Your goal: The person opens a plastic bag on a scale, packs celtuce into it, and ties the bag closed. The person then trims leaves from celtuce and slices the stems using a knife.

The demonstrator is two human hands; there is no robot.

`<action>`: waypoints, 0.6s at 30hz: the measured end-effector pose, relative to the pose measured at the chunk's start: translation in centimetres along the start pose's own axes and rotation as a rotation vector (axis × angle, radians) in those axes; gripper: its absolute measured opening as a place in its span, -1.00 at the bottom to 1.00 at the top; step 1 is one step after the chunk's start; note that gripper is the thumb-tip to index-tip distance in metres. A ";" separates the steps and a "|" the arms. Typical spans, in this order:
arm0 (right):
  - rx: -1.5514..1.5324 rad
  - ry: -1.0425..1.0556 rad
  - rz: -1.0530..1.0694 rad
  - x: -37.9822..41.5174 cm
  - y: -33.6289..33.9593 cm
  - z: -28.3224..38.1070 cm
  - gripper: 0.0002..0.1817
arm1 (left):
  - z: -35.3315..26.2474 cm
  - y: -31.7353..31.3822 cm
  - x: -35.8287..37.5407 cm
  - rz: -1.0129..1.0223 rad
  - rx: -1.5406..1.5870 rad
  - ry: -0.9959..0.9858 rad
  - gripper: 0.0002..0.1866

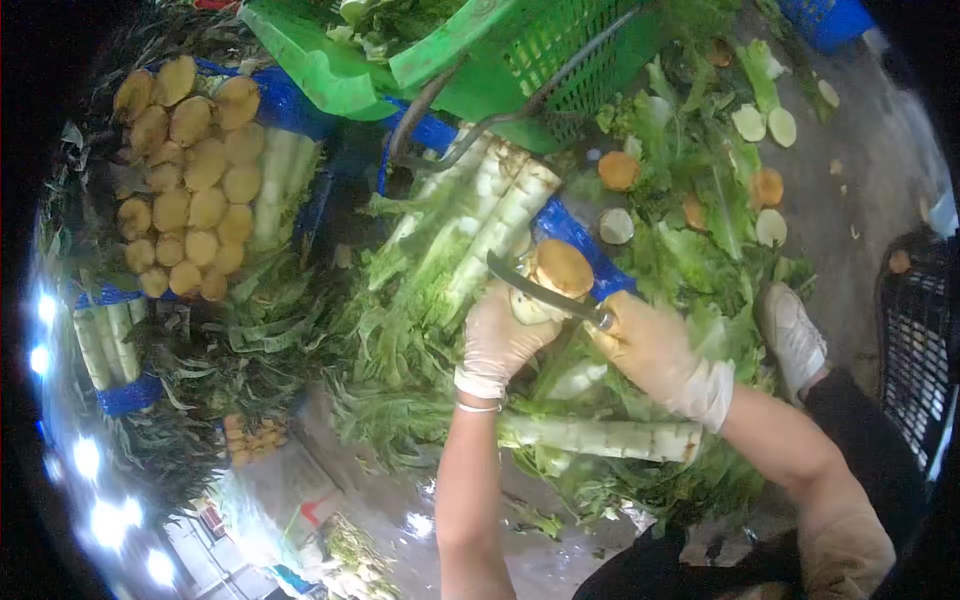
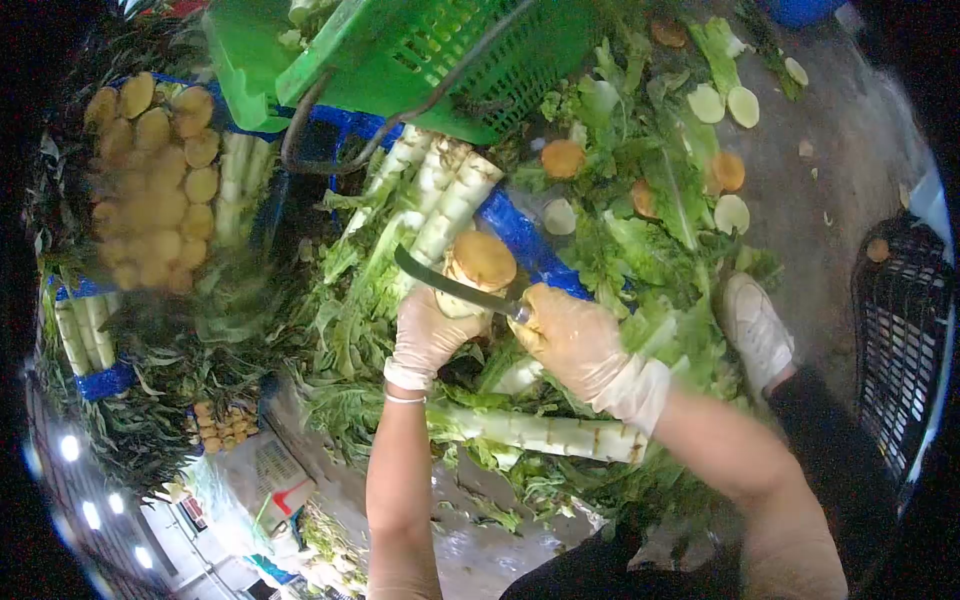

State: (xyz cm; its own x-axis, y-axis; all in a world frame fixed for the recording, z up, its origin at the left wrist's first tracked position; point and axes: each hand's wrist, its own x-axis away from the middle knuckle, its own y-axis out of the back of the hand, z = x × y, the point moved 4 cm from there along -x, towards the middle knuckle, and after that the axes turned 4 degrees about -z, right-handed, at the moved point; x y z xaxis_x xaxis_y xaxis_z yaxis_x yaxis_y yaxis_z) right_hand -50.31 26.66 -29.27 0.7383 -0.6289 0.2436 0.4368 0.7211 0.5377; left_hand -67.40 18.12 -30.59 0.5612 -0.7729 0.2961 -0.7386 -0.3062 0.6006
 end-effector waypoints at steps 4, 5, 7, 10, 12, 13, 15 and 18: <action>-0.002 0.034 -0.029 0.0 -1.0 0.3 -0.74 | 0.1 0.3 0.2 -0.009 -0.006 -0.017 -0.45; 0.002 0.028 -0.038 -0.3 -1.4 0.1 -0.74 | 0.1 0.4 0.2 -0.030 0.015 -0.017 -0.44; 0.008 0.022 -0.043 -0.9 -1.8 -0.3 -0.75 | 0.0 0.5 0.3 0.011 0.028 0.002 -0.43; 0.247 0.151 -0.081 -2.0 -2.1 -1.1 -0.78 | -0.2 1.0 0.5 0.106 -0.014 0.040 -0.41; 0.313 0.113 -0.105 -2.9 -2.4 -3.0 -0.78 | -0.8 1.6 1.3 0.079 -0.073 0.034 -0.33; 0.233 0.127 -0.133 -3.4 -1.9 -3.9 -0.79 | -0.2 1.7 1.9 0.100 0.037 0.009 -0.31; 0.279 0.133 -0.156 -3.1 -2.2 -4.2 -0.79 | 0.2 1.9 3.1 0.136 0.118 -0.003 -0.29; 0.253 0.289 -0.208 -3.7 -1.4 -4.3 -0.80 | -0.9 2.4 3.5 0.171 0.202 0.049 -0.28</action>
State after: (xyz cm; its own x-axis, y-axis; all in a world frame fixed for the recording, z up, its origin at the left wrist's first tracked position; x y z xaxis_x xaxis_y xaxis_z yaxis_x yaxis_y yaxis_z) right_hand -51.46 29.27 -34.39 0.7770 -0.6202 -0.1079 0.4788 0.4711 0.7408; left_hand -66.82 15.15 -27.47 0.4359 -0.7967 0.4187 -0.8808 -0.2821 0.3803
